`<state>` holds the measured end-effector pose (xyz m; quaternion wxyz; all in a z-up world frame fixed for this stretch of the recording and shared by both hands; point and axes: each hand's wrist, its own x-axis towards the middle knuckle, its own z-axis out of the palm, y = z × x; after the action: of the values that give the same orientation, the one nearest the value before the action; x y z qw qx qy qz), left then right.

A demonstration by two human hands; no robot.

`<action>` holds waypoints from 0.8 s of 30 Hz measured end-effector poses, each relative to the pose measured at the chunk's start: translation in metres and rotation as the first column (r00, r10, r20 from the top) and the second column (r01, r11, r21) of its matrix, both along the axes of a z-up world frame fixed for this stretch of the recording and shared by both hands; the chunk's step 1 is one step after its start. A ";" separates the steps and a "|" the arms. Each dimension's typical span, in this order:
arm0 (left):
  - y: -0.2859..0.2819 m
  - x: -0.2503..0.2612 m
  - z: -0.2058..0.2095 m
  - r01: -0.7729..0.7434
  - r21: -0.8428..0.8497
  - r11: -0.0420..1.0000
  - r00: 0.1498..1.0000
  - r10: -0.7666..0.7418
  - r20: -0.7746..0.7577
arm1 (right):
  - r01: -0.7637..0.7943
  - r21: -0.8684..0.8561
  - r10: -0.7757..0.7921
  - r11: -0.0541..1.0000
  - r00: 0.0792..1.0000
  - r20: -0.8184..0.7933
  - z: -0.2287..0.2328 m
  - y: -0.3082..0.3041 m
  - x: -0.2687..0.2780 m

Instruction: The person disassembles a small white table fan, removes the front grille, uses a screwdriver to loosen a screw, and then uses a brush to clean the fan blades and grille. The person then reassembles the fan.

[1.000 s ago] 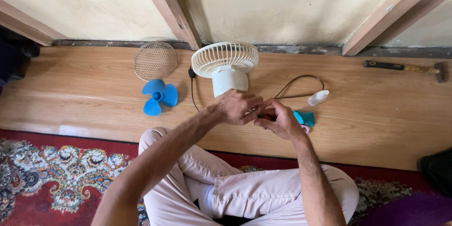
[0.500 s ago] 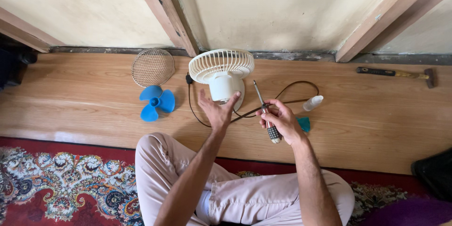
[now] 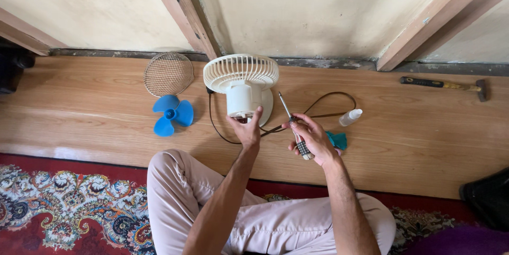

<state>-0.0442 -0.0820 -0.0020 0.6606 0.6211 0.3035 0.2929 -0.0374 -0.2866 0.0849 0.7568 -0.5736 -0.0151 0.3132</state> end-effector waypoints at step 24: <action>0.120 -0.019 -0.076 0.238 -0.765 0.599 0.965 -0.054 0.258 | -0.185 -0.219 0.199 0.958 0.979 0.043 -0.018 0.035 -0.014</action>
<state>-0.0630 0.0377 -0.0775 0.9157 0.2550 0.2786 0.1371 -0.0518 -0.2514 0.0672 0.6557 -0.6572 -0.0615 0.3664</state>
